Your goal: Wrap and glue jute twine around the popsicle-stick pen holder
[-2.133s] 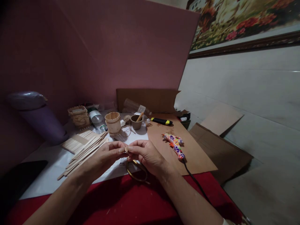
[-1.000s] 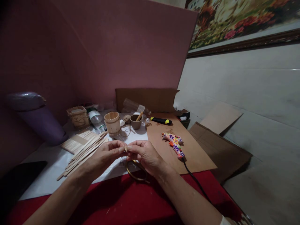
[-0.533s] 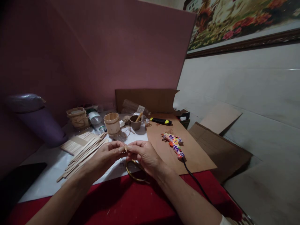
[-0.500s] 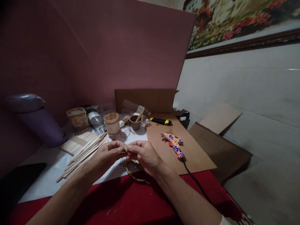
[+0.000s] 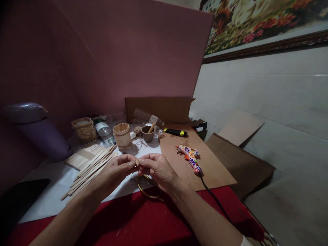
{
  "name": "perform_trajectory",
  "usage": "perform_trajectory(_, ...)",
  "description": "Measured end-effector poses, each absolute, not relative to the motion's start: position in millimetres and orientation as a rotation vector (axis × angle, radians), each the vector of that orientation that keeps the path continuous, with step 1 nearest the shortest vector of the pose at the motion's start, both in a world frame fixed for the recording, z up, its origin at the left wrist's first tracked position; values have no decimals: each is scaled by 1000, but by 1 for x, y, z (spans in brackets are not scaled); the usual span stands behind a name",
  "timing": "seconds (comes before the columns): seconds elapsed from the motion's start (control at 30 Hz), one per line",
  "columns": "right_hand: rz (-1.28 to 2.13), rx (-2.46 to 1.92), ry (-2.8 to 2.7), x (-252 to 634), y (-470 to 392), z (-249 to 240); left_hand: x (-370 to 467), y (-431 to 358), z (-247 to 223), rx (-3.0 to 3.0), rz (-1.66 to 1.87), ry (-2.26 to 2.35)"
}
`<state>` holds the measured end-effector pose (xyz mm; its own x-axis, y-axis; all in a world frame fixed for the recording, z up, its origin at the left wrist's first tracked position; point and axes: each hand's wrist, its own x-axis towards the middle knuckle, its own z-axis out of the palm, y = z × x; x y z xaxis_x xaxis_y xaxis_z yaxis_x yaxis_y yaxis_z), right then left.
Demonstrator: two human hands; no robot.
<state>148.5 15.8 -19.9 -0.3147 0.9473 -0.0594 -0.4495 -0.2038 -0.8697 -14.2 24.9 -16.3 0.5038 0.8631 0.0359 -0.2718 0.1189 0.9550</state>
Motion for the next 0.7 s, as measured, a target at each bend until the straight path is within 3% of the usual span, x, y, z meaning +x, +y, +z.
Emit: perform_trajectory(0.7, 1698, -789, -991, 148, 15, -19, -17, 25, -17, 1216, 913, 636)
